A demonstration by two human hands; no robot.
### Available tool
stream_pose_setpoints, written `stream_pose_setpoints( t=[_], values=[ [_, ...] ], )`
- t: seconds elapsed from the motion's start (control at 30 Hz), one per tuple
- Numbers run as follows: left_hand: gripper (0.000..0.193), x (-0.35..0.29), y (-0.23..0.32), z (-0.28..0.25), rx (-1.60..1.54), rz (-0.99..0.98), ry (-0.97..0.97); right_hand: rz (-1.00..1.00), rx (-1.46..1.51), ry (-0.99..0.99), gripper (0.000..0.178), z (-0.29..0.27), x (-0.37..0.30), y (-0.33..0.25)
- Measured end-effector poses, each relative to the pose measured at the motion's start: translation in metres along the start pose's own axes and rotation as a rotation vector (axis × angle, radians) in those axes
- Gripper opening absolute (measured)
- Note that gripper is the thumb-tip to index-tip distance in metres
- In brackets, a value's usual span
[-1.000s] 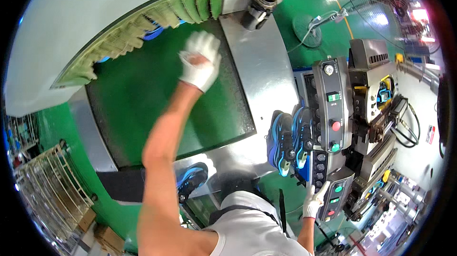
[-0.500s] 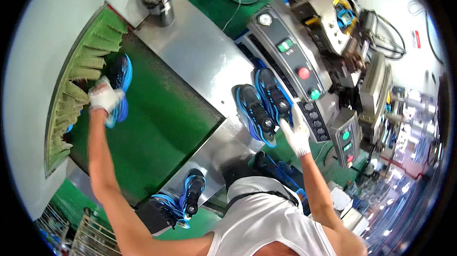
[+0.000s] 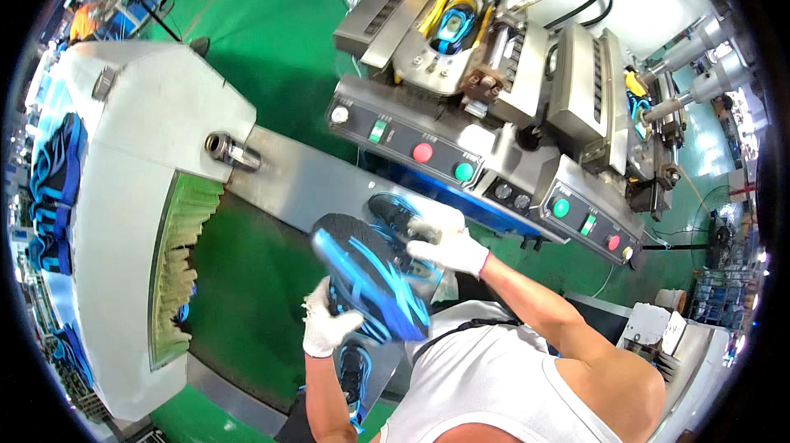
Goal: The person takes blue and black sneakers from a rack, places them into a shaping machine, removes them after processing, and puts them onto a conveyor belt by hand.
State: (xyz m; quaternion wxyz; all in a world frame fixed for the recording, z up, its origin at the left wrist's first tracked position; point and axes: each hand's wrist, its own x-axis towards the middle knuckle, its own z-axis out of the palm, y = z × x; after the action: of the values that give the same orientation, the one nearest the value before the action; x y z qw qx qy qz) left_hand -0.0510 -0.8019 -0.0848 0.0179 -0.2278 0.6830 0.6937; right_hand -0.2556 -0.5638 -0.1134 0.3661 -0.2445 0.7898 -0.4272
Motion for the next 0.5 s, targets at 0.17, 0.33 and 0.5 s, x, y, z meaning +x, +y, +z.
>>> stream_pose_setpoints(
  t=[0.17,0.33,0.5],
  values=[
    [0.074,0.092,0.114,0.082,0.149,0.432,-0.256,-0.242,0.505,-0.295,0.062,-0.050,-0.038,0.020],
    [0.067,0.263,0.228,0.199,0.715,0.810,-0.251,-0.093,0.934,-0.020,0.063,-0.160,-0.067,0.034],
    [0.075,0.452,0.246,0.252,1.029,0.682,-0.078,-0.117,1.243,0.190,0.067,-0.217,-0.100,0.062]
  ],
)
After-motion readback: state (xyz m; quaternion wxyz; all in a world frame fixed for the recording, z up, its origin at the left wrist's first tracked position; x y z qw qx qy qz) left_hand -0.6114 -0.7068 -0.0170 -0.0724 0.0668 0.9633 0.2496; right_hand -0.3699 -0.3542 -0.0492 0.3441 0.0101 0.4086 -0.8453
